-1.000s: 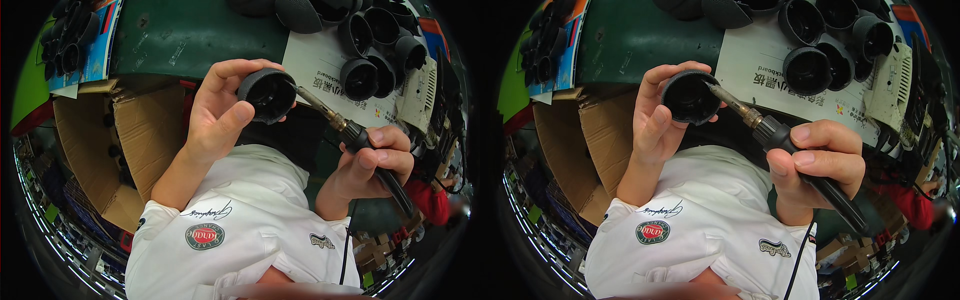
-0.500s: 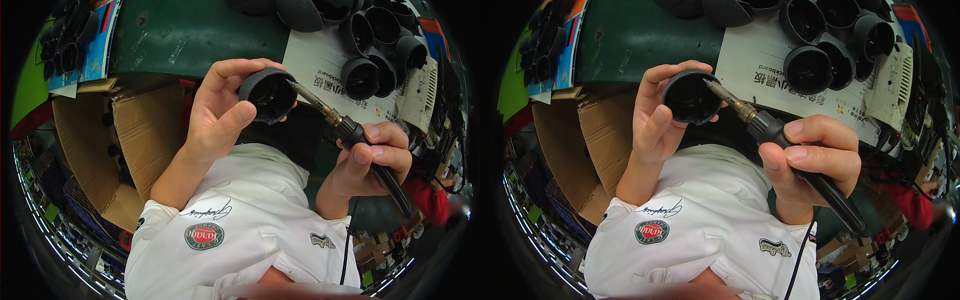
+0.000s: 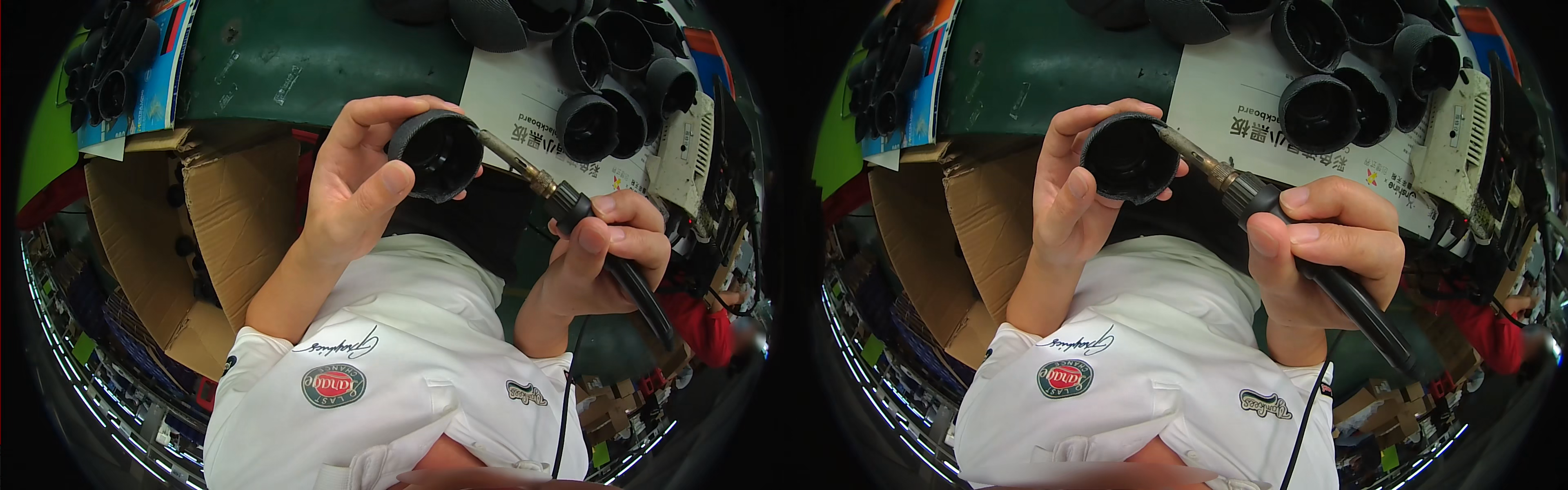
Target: The person solders PCB components into a black plastic housing using a soldering iron.
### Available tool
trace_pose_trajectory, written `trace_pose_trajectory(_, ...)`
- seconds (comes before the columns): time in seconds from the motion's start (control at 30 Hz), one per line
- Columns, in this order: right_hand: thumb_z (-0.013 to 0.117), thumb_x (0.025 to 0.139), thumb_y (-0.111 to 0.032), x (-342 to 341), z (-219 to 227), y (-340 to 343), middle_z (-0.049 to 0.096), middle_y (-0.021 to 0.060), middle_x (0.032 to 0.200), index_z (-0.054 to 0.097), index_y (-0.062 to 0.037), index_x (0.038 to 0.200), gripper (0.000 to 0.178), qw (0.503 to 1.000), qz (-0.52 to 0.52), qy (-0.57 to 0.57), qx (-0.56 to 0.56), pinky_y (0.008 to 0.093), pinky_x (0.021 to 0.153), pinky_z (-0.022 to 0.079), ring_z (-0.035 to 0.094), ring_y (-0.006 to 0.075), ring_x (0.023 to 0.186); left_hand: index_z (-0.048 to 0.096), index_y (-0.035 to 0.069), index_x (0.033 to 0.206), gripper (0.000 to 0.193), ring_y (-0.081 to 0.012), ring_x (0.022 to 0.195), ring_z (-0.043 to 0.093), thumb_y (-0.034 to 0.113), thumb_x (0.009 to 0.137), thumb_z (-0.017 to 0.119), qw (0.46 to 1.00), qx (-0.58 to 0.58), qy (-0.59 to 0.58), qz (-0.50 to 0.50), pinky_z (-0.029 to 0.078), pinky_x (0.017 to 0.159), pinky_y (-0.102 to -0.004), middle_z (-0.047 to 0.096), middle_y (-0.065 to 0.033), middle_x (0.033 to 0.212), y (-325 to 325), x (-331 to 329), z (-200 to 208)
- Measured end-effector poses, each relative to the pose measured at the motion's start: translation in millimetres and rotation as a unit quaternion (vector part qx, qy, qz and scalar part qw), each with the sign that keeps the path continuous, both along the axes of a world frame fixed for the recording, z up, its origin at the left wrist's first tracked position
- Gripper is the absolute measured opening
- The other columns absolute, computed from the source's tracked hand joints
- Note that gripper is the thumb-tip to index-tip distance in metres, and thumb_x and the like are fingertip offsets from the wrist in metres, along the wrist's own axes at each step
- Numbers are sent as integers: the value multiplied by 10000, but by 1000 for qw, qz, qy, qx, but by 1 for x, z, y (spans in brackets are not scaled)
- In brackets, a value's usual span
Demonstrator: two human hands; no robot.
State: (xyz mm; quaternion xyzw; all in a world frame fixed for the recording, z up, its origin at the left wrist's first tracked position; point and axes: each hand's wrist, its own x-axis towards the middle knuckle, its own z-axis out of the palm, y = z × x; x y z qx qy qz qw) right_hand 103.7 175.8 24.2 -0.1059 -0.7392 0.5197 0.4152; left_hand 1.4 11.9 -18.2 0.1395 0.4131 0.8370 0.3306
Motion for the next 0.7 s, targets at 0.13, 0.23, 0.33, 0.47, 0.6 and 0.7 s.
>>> trace_pose_trajectory(0.13,799,705,-96,1,-1,-3,577,107,814,506,-89,826,317,1000,-7,-6,-8,207,569,445,551,126,646,354,47,1279,530,-410,974,598,310,876,576,1000,10,4,3,572,736,-423,397,-291,1268,0,1,-3)
trace_pose_trajectory(0.23,794,712,-101,2,-3,-4,577,108,813,500,-89,828,316,1000,-13,-6,-15,205,572,448,550,125,651,352,56,1285,516,-416,977,595,298,882,566,1000,17,9,6,572,740,-427,389,-293,1274,0,2,-4)
trace_pose_trajectory(0.33,789,719,-104,2,-4,-5,576,106,812,495,-92,828,314,1000,-16,-4,-20,204,574,448,549,125,654,352,62,1288,508,-418,979,594,294,886,560,1000,20,12,7,571,744,-430,386,-292,1274,0,3,-5)
trace_pose_trajectory(0.47,786,725,-106,2,-4,-6,576,103,811,491,-94,825,311,999,-22,-1,-30,203,573,447,549,125,653,353,66,1290,506,-416,983,593,297,888,557,1000,24,16,3,571,748,-430,391,-288,1269,0,2,-6)
trace_pose_trajectory(0.6,782,727,-98,1,-3,-7,576,103,813,491,-93,825,307,999,-26,0,-36,204,576,450,552,125,655,354,68,1290,506,-412,982,594,299,889,558,999,26,21,3,571,747,-431,394,-285,1267,-1,2,-7)
trace_pose_trajectory(0.7,777,729,-89,1,-3,-8,577,104,815,492,-90,825,301,999,-27,-9,-32,207,581,454,557,126,656,356,71,1290,505,-408,987,590,301,889,560,999,29,17,-1,567,753,-432,390,-281,1273,-1,1,-6)
